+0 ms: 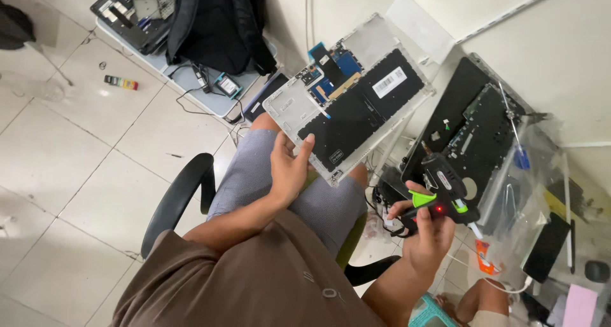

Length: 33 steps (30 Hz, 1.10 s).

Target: The person places a laptop battery into the chassis and secures it using a hot glue gun. They then flip the laptop over to show the keyboard and continue applying hot glue along the edges of the laptop's bottom casing.

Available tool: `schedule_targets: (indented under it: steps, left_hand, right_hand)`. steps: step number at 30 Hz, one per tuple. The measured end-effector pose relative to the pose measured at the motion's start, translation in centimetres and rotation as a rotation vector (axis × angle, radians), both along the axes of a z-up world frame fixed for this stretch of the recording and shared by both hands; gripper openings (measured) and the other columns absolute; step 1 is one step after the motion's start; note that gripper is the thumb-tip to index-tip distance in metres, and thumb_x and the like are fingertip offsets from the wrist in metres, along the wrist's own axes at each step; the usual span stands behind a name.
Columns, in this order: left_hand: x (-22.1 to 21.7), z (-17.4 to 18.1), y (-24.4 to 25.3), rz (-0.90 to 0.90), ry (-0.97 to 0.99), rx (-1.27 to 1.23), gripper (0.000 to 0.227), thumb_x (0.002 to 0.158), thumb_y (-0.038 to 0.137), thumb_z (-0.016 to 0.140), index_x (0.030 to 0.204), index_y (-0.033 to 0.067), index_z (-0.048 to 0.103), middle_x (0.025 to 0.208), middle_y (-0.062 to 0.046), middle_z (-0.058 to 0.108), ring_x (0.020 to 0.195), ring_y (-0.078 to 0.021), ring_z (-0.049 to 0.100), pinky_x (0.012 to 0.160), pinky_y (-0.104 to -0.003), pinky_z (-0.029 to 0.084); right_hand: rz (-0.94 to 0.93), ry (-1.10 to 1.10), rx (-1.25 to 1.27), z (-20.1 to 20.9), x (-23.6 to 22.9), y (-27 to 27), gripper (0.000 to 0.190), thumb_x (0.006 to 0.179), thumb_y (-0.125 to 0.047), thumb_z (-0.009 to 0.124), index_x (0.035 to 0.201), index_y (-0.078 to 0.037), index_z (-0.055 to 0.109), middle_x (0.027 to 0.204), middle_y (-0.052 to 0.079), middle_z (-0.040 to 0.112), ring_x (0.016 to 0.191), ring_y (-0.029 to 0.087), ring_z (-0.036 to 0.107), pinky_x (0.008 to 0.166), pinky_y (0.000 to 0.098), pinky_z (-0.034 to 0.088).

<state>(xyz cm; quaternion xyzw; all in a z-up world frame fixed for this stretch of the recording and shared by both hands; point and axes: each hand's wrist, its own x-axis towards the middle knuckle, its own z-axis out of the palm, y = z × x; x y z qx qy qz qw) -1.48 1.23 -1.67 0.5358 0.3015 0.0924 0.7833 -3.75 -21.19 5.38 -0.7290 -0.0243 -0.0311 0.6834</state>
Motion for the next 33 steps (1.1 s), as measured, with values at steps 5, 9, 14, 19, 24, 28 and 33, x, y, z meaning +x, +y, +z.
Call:
schedule_targets:
  steps: [5, 9, 14, 19, 24, 28, 33]
  left_hand:
    - [0.2, 0.3, 0.2, 0.006, -0.063, -0.113, 0.040, 0.088, 0.023, 0.063, 0.120, 0.0029, 0.048, 0.092, -0.011, 0.069, 0.054, -0.0215, 0.069, 0.038, -0.029, 0.058]
    - [0.4, 0.0, -0.1, -0.082, -0.089, -0.032, 0.036, 0.090, 0.030, 0.062, 0.096, 0.0061, 0.035, 0.074, 0.000, 0.027, 0.039, -0.0150, 0.058, 0.037, -0.030, 0.059]
    - [0.7, 0.2, -1.0, -0.134, 0.049, -0.131, 0.041, 0.085, 0.037, 0.059, 0.108, 0.0080, 0.041, 0.119, -0.022, 0.057, 0.071, -0.0268, 0.073, 0.044, -0.033, 0.063]
    - [-0.1, -1.4, -1.7, -0.207, 0.033, -0.020, 0.037, 0.093, 0.036, 0.054, 0.091, 0.0096, 0.028, 0.070, -0.009, 0.047, 0.048, -0.0223, 0.070, 0.038, -0.029, 0.056]
    - [0.3, -0.6, -1.4, -0.223, -0.076, 0.071, 0.035, 0.097, 0.031, 0.051, 0.091, 0.0116, 0.023, 0.043, -0.003, 0.049, 0.036, -0.0171, 0.058, 0.038, -0.027, 0.040]
    - [1.1, 0.3, -1.0, -0.185, -0.087, 0.015, 0.038, 0.096, 0.031, 0.053, 0.085, 0.0125, 0.021, 0.042, -0.002, 0.039, 0.036, -0.0171, 0.058, 0.035, -0.027, 0.039]
    - [2.4, -0.3, -1.4, -0.055, -0.015, 0.051, 0.034, 0.087, 0.030, 0.068, 0.080, 0.0112, 0.040, 0.049, -0.001, 0.052, 0.041, -0.0102, 0.062, 0.041, -0.021, 0.034]
  right_hand:
    - [0.119, -0.028, -0.098, 0.8, 1.1, -0.2, 0.032, 0.097, -0.022, 0.048, 0.110, 0.007, 0.048, 0.117, 0.023, 0.060, 0.060, 0.026, 0.059, 0.059, 0.0368, 0.053]
    - [0.242, 0.080, -0.294, 2.9, 1.9, 0.9, 0.037, 0.100, -0.031, 0.046, 0.099, 0.005, 0.054, 0.112, 0.018, 0.062, 0.058, 0.017, 0.053, 0.060, 0.0314, 0.046]
    - [0.386, 0.133, -0.453, 4.5, 4.2, 3.8, 0.035, 0.098, -0.031, 0.046, 0.112, 0.001, 0.052, 0.104, 0.012, 0.065, 0.053, 0.013, 0.050, 0.055, 0.0245, 0.046]
    - [0.480, 0.177, -0.634, 6.0, 6.2, 5.4, 0.037, 0.096, -0.036, 0.045, 0.109, -0.004, 0.057, 0.104, 0.005, 0.067, 0.052, 0.009, 0.049, 0.055, 0.0226, 0.044]
    - [0.514, 0.230, -0.603, 5.4, 7.3, 4.6, 0.040, 0.095, -0.028, 0.046, 0.123, 0.001, 0.045, 0.105, 0.012, 0.067, 0.051, 0.012, 0.048, 0.054, 0.0245, 0.047]
    - [0.537, 0.250, -0.618, 5.4, 7.7, 4.7, 0.044, 0.094, -0.031, 0.047, 0.125, 0.000, 0.048, 0.104, 0.011, 0.068, 0.047, 0.012, 0.048, 0.051, 0.0236, 0.046]
    - [0.537, 0.199, -0.591, 4.1, 8.6, 4.5, 0.046, 0.094, -0.030, 0.046, 0.129, 0.001, 0.043, 0.101, 0.012, 0.069, 0.046, 0.011, 0.043, 0.049, 0.0243, 0.043]
